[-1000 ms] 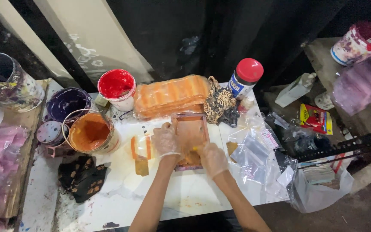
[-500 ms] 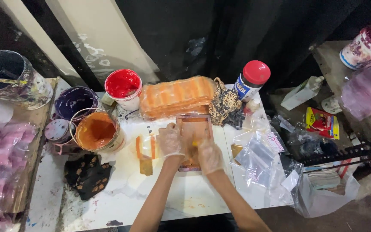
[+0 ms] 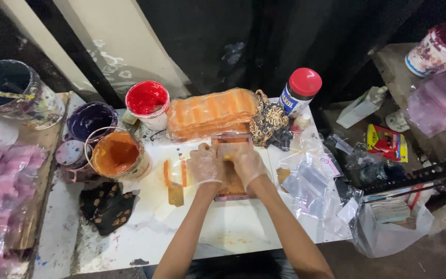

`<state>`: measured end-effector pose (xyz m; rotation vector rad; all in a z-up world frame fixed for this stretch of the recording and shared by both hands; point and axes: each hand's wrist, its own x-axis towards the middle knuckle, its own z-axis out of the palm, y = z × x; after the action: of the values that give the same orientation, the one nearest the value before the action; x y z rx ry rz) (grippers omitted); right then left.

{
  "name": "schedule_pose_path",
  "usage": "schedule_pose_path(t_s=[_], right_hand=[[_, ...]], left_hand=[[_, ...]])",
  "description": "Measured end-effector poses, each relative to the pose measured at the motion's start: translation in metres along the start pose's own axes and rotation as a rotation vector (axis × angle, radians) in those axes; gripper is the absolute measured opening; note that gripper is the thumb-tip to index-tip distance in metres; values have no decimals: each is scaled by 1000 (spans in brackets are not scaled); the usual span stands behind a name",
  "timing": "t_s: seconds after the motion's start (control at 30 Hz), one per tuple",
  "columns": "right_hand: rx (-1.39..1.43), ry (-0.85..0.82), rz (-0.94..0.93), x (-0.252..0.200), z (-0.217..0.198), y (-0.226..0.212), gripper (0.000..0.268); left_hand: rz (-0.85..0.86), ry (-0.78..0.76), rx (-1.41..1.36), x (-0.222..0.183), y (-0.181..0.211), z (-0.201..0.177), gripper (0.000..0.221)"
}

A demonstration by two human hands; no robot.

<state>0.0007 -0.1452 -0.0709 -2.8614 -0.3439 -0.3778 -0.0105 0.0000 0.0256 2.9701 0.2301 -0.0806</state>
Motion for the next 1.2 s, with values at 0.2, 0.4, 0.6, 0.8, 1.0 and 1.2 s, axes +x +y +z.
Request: schedule_pose_path(t_s=[0.2, 0.4, 0.6, 0.8, 1.0, 1.2], right_hand=[[-77, 262, -248, 16, -16, -18, 18], [-114, 103, -274, -56, -10, -13, 22], [-283, 102, -119, -72, 30, 19, 20], [-274, 286, -35, 20, 76, 46, 11], [-80, 168, -171, 22, 41, 26, 25], [-368, 285, -192, -72, 40, 9, 21]], left_hand=[[-15, 49, -13, -9, 7, -22, 27], [-16, -79, 13, 0, 3, -11, 38], [-24, -141, 16, -13, 11, -48, 39], [-39, -114, -39, -6, 7, -31, 36], [-78, -127, -26, -13, 14, -57, 36], [-86, -135, -25, 3, 3, -18, 35]])
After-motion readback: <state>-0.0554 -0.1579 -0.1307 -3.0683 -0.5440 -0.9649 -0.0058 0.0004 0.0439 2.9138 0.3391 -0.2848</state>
